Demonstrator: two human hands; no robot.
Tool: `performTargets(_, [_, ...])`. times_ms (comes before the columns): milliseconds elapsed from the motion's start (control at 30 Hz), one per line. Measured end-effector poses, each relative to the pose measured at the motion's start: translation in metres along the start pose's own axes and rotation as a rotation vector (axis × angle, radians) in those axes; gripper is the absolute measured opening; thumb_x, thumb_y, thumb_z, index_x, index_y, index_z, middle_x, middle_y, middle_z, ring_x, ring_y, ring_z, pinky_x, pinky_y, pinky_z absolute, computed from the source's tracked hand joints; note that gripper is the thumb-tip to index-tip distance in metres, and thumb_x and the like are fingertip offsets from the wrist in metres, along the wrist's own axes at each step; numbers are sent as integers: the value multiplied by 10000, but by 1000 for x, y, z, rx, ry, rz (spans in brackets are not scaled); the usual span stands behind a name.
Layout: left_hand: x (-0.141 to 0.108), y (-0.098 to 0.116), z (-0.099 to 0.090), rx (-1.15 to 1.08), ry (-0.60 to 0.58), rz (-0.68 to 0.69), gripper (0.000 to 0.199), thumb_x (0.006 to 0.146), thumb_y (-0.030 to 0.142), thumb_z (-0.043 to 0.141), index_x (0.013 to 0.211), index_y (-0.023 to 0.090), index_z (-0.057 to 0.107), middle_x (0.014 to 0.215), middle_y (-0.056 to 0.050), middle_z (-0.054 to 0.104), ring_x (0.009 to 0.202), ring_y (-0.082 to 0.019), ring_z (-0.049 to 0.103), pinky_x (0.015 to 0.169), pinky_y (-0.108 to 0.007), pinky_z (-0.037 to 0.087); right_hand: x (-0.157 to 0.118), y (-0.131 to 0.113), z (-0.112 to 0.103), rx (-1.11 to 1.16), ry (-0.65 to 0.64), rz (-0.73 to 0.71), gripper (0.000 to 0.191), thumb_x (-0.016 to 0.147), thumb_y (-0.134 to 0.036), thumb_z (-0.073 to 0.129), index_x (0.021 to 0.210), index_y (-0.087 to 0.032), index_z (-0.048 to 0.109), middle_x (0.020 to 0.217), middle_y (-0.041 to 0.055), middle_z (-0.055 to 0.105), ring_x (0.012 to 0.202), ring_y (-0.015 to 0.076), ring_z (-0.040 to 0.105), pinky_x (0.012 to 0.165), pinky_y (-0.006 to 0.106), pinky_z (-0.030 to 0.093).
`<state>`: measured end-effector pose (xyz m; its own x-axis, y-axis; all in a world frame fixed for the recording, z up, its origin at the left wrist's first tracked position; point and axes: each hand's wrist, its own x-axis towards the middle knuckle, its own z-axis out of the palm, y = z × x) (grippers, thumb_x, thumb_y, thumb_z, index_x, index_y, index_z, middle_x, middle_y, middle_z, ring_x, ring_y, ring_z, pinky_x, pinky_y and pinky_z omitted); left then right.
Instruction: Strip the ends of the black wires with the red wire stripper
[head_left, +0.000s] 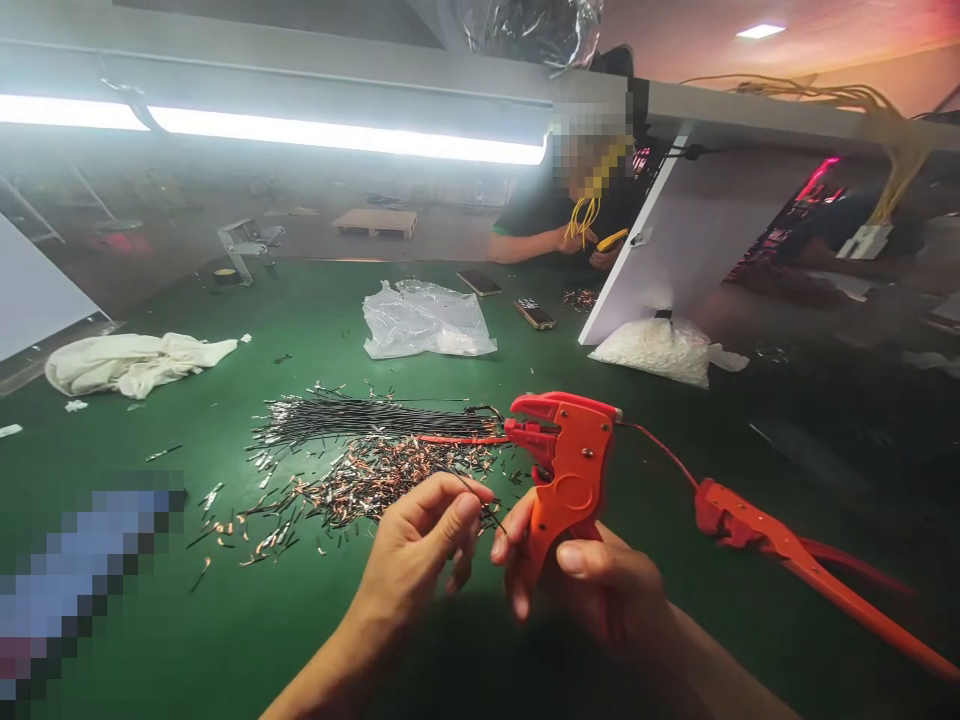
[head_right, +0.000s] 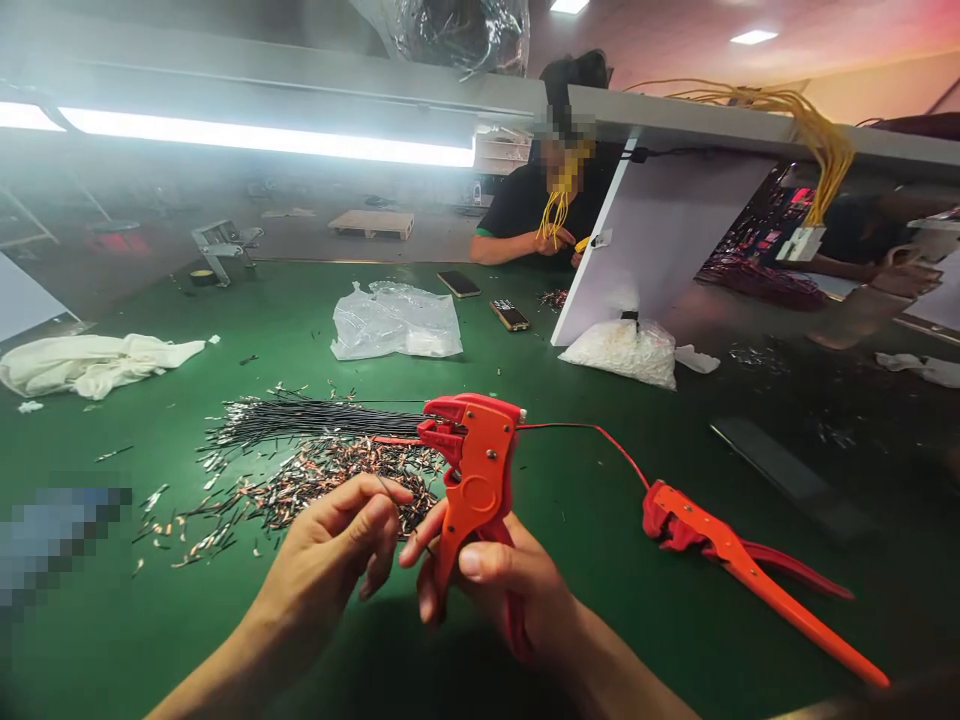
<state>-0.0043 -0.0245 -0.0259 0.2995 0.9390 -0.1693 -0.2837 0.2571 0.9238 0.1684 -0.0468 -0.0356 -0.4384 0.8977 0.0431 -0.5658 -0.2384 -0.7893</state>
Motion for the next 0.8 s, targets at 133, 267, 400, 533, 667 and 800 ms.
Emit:
performTargets(133, [0, 9, -1, -165, 47, -12, 317, 678, 395, 816, 760, 131, 662, 551, 10, 602, 425, -78, 497, 374, -176, 395, 0, 3, -1, -16, -17, 7, 330, 749, -281, 568, 988, -86, 687, 963, 120, 657, 629, 179, 631, 612, 319, 482])
performTargets(267, [1, 21, -7, -255, 171, 16, 314, 641, 348, 853, 776, 128, 673, 645, -35, 699, 462, -94, 559, 390, -187, 460, -2, 6, 1, 13, -29, 3, 319, 776, -283, 559, 1024, -105, 653, 981, 127, 652, 677, 204, 631, 654, 371, 491])
performTargets(400, [2, 33, -13, -367, 295, 20, 361, 586, 331, 888, 806, 147, 669, 711, -31, 727, 485, -83, 556, 405, -182, 486, -4, 6, 6, -7, -46, -6, 293, 753, -298, 596, 980, -114, 627, 859, 111, 666, 710, 216, 609, 686, 377, 469])
performTargets(533, [3, 40, -15, -392, 288, 39, 347, 579, 331, 889, 777, 154, 666, 720, -25, 730, 516, -99, 576, 394, -187, 489, -6, 12, 5, -47, -75, 35, 308, 757, -333, 633, 979, -121, 607, 842, 99, 661, 724, 205, 600, 703, 355, 440])
performTargets(667, [1, 44, -15, -394, 265, 61, 323, 584, 316, 885, 779, 151, 687, 701, -25, 727, 529, -106, 590, 381, -178, 481, -7, 24, -1, 20, -107, 85, 335, 755, -353, 660, 989, -120, 607, 825, 90, 660, 700, 185, 599, 676, 323, 430])
performTargets(800, [0, 47, -16, -416, 262, 51, 305, 574, 302, 887, 768, 159, 700, 697, -30, 731, 549, -126, 628, 381, -179, 488, -7, 30, -4, 73, -118, 100, 343, 741, -344, 696, 990, -123, 613, 830, 83, 664, 709, 175, 602, 667, 301, 434])
